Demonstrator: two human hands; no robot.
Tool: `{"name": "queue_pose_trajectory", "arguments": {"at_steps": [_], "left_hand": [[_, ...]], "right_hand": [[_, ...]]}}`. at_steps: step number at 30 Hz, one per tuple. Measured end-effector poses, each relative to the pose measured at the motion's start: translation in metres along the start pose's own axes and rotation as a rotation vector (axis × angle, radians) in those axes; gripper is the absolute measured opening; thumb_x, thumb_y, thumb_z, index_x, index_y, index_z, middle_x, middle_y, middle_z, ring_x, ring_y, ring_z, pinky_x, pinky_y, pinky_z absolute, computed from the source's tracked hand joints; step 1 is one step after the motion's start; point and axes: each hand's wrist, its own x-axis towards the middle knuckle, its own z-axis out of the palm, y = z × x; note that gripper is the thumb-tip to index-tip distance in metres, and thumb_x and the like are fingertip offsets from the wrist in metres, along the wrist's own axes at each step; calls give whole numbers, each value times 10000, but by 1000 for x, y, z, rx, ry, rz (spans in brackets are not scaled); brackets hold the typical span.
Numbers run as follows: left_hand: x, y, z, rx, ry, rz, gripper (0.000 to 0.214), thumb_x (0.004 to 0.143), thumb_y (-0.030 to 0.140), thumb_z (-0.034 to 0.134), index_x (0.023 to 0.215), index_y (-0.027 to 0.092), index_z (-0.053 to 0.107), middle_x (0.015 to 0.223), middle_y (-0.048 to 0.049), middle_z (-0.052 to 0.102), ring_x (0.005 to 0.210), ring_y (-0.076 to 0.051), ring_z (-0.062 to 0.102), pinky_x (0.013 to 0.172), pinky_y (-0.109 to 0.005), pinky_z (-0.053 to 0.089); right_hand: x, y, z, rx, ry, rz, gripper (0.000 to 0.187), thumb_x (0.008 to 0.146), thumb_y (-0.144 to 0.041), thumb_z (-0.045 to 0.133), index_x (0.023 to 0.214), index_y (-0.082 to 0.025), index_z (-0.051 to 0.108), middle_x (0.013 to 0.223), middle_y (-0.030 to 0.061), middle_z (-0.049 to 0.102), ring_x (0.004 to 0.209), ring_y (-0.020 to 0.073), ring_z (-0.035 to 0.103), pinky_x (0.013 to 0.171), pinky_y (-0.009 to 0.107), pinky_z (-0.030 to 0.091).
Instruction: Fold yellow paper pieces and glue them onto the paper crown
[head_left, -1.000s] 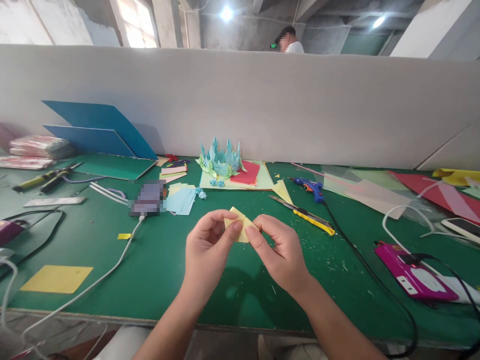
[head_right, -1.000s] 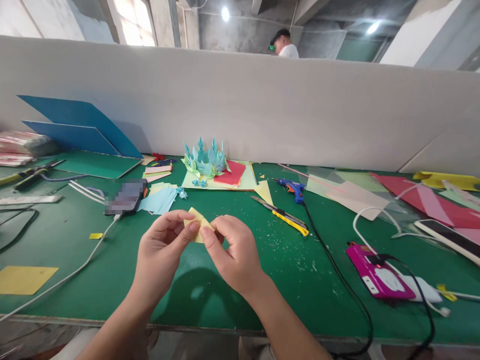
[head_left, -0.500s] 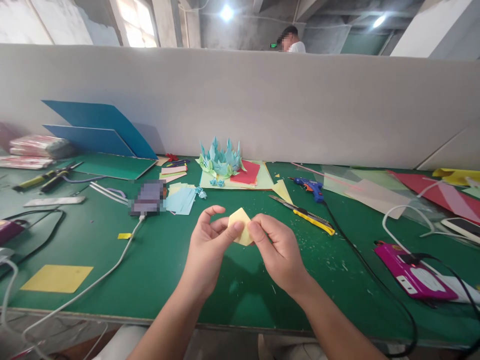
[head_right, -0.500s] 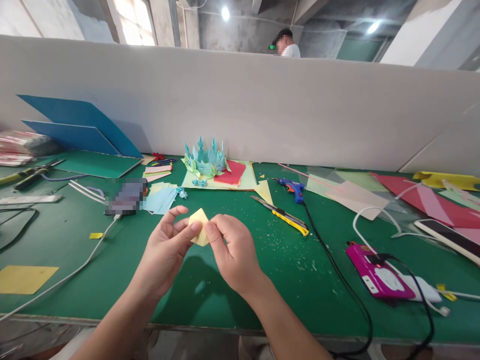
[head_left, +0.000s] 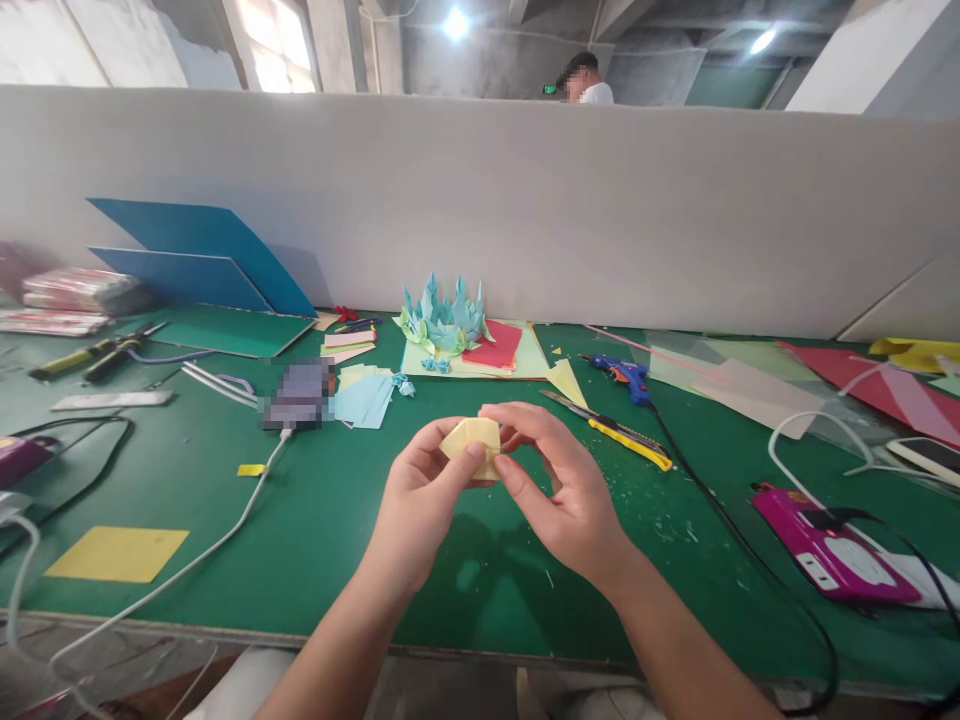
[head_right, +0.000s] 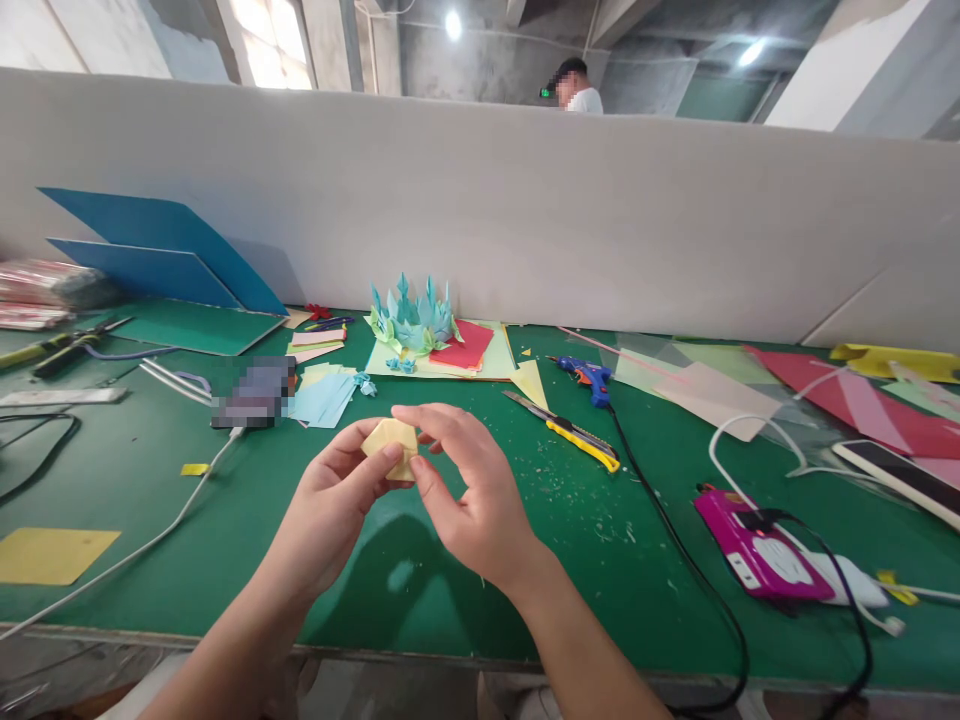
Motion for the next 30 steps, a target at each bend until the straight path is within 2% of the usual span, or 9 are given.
{"name": "queue_pose_trajectory", "arguments": {"at_steps": [6,11,18,23,30], "left_hand": [[2,-2,-3,-16,74,84,331,618,255,826,860,171,617,749,29,674,666,-70,599,593,-145,479],[5,-4,-5,-36,83,113,344,623,265,828,884,181,620,789,12,701,721,-87,620,633,-156,478],[2,-2,-2,39,63,68,237,664,338,791,818,167,733,850,-39,749,769,-127,632,712,-206,482],[2,-1,-3,110,93,88,238,640,354,800,786,171,759,797,-38,751,691,-140,621,642,-231,473],[1,-2,-2,124,60,117,264,647,374,793,830,183,778,852,-56,766,775,-171,648,715,-256,501]], "right_hand": [[3,-3,-3,-62,77,1,312,856,-100,540,1101,-275,621,989,29,656,842,155,617,732,296,541],[4,-1,-2,-100,125,24,204,839,-143,606,1008,-251,645,883,17,674,745,149,621,694,299,542],[3,0,-3,-208,114,-37,176,838,-174,627,994,-257,634,907,21,702,774,167,645,719,318,540],[4,0,-3,-269,69,-132,253,863,-129,586,1037,-302,649,946,21,723,856,185,669,766,351,536],[5,-3,-4,-219,105,-85,137,856,-156,604,895,-267,674,884,18,728,846,183,674,767,348,533]]}}
